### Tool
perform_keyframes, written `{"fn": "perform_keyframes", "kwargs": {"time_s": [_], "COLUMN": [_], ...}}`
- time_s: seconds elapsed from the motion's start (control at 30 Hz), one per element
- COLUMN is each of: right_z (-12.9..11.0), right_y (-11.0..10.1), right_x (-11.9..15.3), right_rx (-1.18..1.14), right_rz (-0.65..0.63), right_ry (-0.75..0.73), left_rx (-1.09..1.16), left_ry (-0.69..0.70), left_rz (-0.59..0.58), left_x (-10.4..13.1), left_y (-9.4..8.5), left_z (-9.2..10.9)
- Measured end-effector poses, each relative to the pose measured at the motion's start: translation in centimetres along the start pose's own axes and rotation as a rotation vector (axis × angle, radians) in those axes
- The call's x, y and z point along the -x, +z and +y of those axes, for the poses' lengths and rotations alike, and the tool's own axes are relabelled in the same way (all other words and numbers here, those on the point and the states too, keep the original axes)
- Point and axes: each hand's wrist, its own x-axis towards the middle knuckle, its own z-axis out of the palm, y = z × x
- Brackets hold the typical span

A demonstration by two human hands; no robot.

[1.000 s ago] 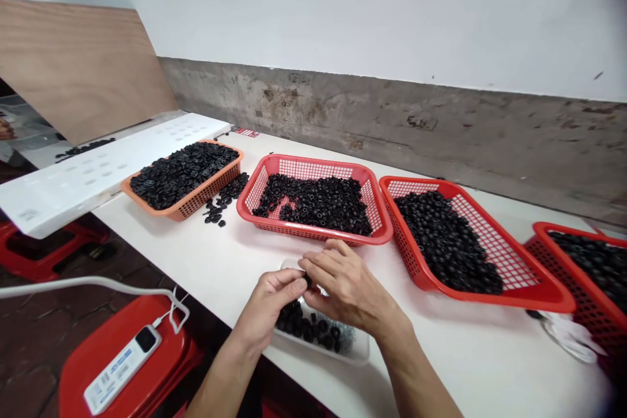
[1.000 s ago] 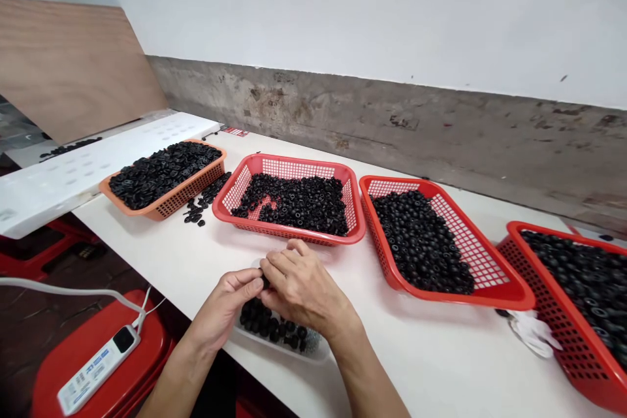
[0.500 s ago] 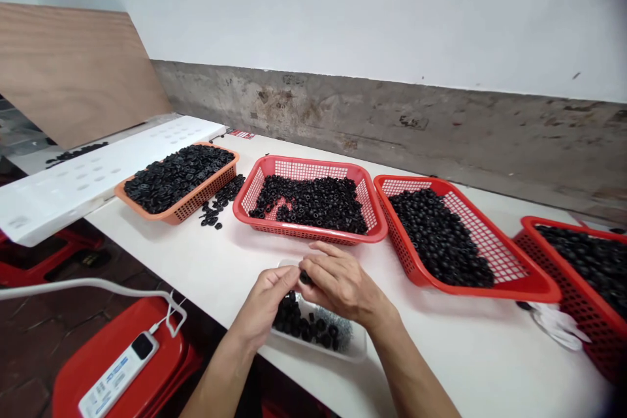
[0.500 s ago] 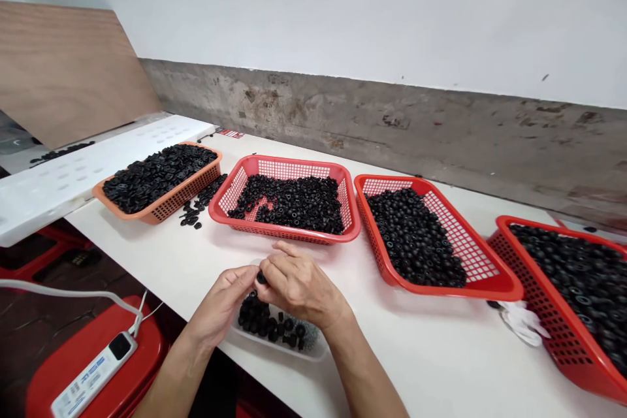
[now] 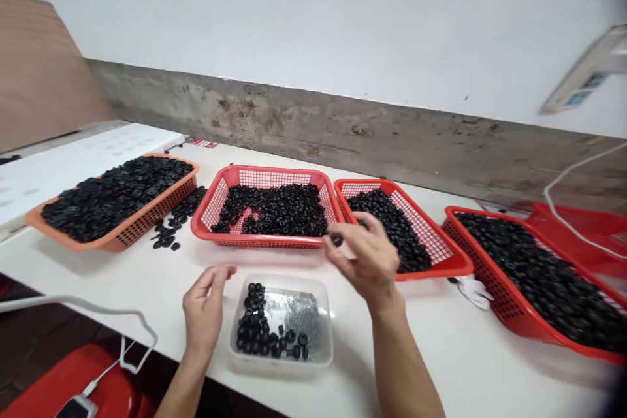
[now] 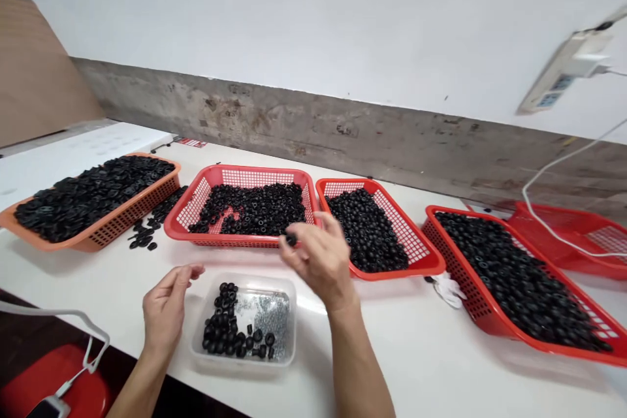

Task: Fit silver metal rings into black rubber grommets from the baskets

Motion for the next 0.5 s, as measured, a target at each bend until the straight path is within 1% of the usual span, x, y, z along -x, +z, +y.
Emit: {"fn": "perform_keyframes", "kwargs": {"time_s": [0.07,0.1,0.17,0.2,0.23,0.3,0.37,0.43,0.5], "right_z": [2.7,3.9,5.7,6.1,6.2,5.1,2.8,0.0,-2.7], "right_y": [-1.5,-2.2,-3.2,-3.6,-3.9,-4.0,-3.8,-3.6,-3.7], "right_x": [0.7,1.1,1.7,1.8,1.8,1.2,0.2,-0.9,-1.6], "right_rx": [0.239,0.303,0.362,0.353,0.322,0.191,0.01,-0.122,-0.25], "right_rz": [0.103,0.103,0.073,0.089,0.131,0.27,0.398,0.433,0.397], "right_ry": [0.227,0.355,0.557,0.621,0.66,0.69,0.688,0.651,0.588], "left_rx": [-0.081,-0.118,-0.199,-0.237,-0.268,-0.299,-0.313,-0.336,-0.358], "left_ry": [0.061,0.081,0.124,0.151,0.178,0.225,0.251,0.27,0.265], "left_rz": [0.051,0.041,-0.014,-0.048,-0.08,-0.109,-0.113,-0.104,-0.114], "left_x": [-0.5,-0.7,-0.6,-0.5,-0.4,-0.2,-0.1,-0.2,-0.4], "left_y": [0.0,0.1,0.4,0.6,0.8,1.0,1.2,1.2,1.3], "left_z": [-1.7,-2.2,-2.9,-3.0,-3.0,-3.0,-3.0,-3.1,-3.3]}}
